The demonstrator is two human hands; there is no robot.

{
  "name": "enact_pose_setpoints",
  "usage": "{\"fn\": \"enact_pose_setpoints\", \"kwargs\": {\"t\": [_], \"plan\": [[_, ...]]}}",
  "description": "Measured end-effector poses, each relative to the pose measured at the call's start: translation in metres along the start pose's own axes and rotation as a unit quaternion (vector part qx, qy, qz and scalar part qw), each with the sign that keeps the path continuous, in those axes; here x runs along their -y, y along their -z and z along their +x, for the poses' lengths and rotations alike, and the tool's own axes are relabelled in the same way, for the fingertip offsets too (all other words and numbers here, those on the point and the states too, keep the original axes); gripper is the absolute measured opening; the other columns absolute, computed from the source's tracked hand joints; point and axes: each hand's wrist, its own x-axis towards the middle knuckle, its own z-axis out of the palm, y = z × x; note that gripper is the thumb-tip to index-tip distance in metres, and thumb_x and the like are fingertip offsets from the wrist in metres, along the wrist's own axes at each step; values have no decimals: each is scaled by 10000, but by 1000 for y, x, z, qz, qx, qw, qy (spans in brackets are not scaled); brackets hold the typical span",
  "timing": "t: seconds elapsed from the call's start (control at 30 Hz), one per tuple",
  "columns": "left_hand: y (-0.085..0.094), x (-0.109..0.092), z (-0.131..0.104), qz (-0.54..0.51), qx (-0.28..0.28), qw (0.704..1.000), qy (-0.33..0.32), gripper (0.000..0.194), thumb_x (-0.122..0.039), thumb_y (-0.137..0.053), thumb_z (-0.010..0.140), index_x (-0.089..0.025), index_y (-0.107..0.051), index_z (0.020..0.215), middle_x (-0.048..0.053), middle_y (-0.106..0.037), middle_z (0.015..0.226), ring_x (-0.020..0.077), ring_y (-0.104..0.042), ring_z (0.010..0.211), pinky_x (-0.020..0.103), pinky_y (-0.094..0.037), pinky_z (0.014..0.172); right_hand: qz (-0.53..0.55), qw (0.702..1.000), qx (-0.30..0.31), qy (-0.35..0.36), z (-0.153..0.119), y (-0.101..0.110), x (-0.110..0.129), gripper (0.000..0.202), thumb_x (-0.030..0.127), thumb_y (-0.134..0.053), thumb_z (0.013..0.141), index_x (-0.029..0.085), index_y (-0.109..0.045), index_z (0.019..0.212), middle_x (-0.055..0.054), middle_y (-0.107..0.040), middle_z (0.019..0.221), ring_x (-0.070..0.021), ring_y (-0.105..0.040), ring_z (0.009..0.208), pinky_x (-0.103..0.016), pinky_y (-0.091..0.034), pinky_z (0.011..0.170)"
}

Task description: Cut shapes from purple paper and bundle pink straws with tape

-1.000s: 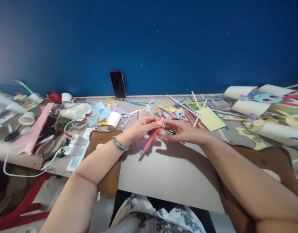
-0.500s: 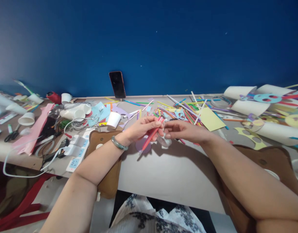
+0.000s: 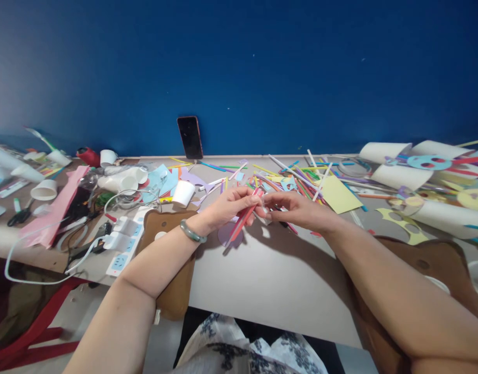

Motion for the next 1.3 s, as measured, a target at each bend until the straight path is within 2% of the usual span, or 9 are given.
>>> {"fn": "enact_pose_setpoints", "kwargs": {"t": [0.3,0.53,0.63,0.8,0.97,1.07,1.13,1.3], "plan": [[2,6,2,29,-5,999,-33,413,-542,-692,834,-156,-546,829,19,-696,764,65,-580,510,207,-425,511,-72,995,-56,39,5,2,-12,284,348,-677,787,269,-729,1054,-43,-718,908,-230,-661,788,-364,-539,727],[0,2,2,30,-14,999,-24,422,-551,-684,830,-162,-522,809,-3,-659,737,54,-553,498,201,-425,496,-121,990,-56,39,2,-2,-4,260,386,-626,830,268,-724,1040,-42,-699,876,-195,-631,714,-338,-490,651],[0,2,2,32,-14,999,-20,425,-555,-684,825,-164,-518,817,-4,-657,727,54,-550,496,202,-430,501,-142,987,-55,48,2,-4,-3,286,401,-597,856,248,-728,1060,-50,-701,869,-204,-642,744,-344,-487,676],[1,3,2,32,-16,999,-22,425,-549,-693,818,-159,-526,818,-3,-662,726,55,-555,495,209,-445,514,-107,993,-26,48,3,-6,-1,314,456,-613,851,253,-738,1055,-58,-715,904,-216,-655,766,-365,-504,698],[1,2,2,23,-18,999,-19,402,-524,-692,831,-159,-526,815,-2,-666,728,57,-557,484,209,-428,499,-79,996,-21,47,2,-6,-1,339,480,-613,854,242,-731,1065,-44,-680,824,-195,-610,703,-350,-481,659],[1,2,3,24,-19,999,-21,406,-529,-691,831,-160,-524,809,-5,-664,724,58,-557,479,211,-430,496,-77,996,-14,47,3,-4,-5,321,473,-623,854,248,-717,1064,-38,-674,835,-201,-612,741,-350,-476,685],[1,3,3,25,-18,999,-23,418,-542,-695,824,-160,-525,808,-6,-664,719,58,-557,482,211,-435,499,-74,996,-19,44,5,-4,-8,308,477,-630,851,248,-705,1042,-33,-664,821,-204,-614,745,-351,-472,693],[1,2,3,27,-15,999,-28,437,-564,-701,809,-162,-528,802,3,-673,718,53,-557,497,197,-428,497,-53,997,-48,41,7,-8,-11,313,550,-619,866,261,-672,975,-3,-579,698,-171,-539,608,-323,-411,596]]}}
